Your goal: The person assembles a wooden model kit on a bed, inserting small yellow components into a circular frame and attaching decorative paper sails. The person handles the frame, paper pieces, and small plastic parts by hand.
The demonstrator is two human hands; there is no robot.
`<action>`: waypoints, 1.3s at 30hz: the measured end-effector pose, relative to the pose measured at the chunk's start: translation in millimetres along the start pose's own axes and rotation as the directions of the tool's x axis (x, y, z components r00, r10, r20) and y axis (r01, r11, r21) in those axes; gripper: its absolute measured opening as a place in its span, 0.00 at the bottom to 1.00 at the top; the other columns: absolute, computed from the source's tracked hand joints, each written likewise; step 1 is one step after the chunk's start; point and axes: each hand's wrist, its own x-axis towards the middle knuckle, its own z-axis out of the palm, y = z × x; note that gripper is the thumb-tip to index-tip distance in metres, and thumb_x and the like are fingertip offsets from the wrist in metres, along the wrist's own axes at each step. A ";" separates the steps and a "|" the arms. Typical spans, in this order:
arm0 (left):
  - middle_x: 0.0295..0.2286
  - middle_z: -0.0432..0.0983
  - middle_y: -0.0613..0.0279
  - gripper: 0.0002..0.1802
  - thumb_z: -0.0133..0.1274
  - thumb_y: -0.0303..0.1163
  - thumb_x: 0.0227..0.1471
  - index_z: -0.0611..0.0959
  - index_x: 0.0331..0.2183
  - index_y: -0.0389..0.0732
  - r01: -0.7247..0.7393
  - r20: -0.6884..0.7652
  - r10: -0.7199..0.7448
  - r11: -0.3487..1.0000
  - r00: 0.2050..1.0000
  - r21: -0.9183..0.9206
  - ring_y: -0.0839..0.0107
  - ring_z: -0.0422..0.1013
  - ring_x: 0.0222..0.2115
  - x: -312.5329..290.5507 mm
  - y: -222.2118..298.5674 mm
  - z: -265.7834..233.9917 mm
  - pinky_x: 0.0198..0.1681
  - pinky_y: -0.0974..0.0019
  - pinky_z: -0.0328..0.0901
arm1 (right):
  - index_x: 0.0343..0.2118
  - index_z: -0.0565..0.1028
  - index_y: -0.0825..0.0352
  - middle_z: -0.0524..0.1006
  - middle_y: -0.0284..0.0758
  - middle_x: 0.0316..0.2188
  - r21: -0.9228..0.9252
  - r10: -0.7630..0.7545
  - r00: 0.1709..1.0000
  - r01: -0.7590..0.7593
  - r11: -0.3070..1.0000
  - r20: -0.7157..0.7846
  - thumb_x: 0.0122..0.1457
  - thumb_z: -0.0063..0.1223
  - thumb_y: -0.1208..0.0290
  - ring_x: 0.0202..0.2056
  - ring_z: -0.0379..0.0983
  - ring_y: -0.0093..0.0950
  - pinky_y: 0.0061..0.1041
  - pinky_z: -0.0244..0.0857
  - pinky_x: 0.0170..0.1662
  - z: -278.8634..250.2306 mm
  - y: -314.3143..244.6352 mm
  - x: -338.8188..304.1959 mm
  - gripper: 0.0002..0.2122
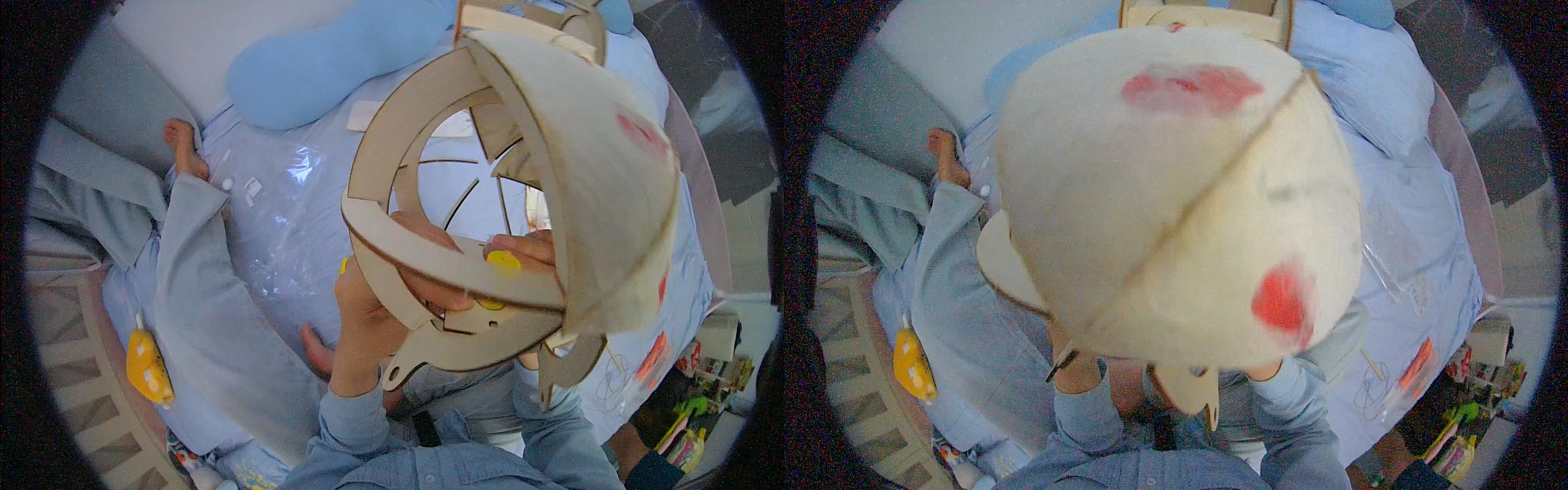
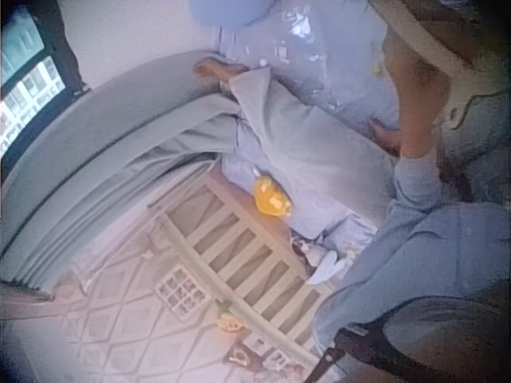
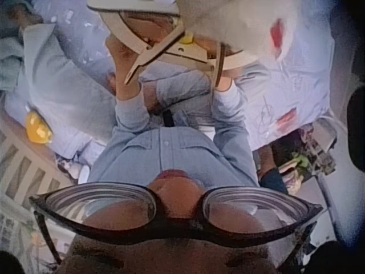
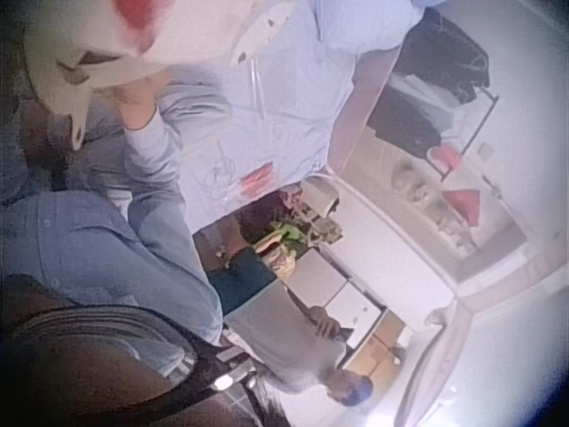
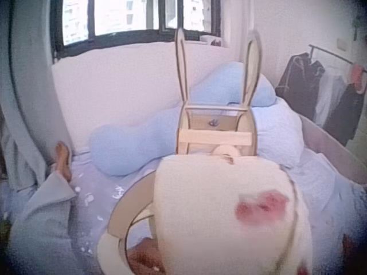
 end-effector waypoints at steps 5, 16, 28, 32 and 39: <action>0.29 0.79 0.58 0.08 0.65 0.21 0.37 0.86 0.27 0.39 -0.078 0.077 0.099 0.966 0.992 -0.246 0.66 0.76 0.31 47.0 31.9 1.1 0.32 0.67 0.70 | 0.47 0.75 0.67 0.73 0.49 0.50 0.023 0.001 1.000 -0.002 1.000 0.028 0.56 0.51 0.40 0.52 0.71 0.45 0.42 0.65 0.54 1.6 0.8 4.5 0.30; 0.31 0.78 0.59 0.14 0.64 0.19 0.34 0.86 0.30 0.39 -0.015 0.082 0.010 0.998 0.997 0.067 0.66 0.76 0.32 48.2 42.6 -6.6 0.33 0.69 0.70 | 0.53 0.72 0.70 0.75 0.46 0.50 0.306 -0.079 0.918 -0.048 0.951 0.389 0.53 0.48 0.57 0.53 0.71 0.43 0.39 0.61 0.57 -7.2 16.9 36.8 0.27; 0.35 0.77 0.59 0.18 0.65 0.18 0.34 0.86 0.34 0.39 0.061 0.236 -0.068 0.997 0.969 0.038 0.67 0.76 0.33 45.0 39.8 -15.4 0.34 0.69 0.69 | 0.49 0.73 0.74 0.73 0.33 0.33 0.430 0.332 0.770 -0.596 0.678 0.544 0.62 0.51 0.67 0.34 0.69 0.20 0.18 0.63 0.37 -0.7 -11.3 43.9 0.17; 0.29 0.77 0.60 0.11 0.67 0.23 0.34 0.85 0.27 0.39 0.061 0.256 -0.041 0.996 0.966 -0.070 0.67 0.75 0.29 45.4 41.4 -2.0 0.30 0.68 0.68 | 0.34 0.72 0.69 0.69 0.30 0.29 0.619 0.238 0.851 -0.509 0.598 0.469 0.58 0.57 0.51 0.30 0.65 0.21 0.19 0.59 0.32 8.1 -9.2 40.7 0.21; 0.27 0.77 0.60 0.08 0.68 0.25 0.35 0.86 0.24 0.41 0.133 0.281 -0.114 0.990 0.953 -0.051 0.68 0.76 0.28 41.8 50.4 2.4 0.29 0.68 0.68 | 0.22 0.67 0.68 0.65 0.30 0.22 0.529 0.135 0.837 -0.451 0.719 0.530 0.60 0.50 0.43 0.25 0.62 0.22 0.25 0.53 0.26 8.6 3.5 32.3 0.27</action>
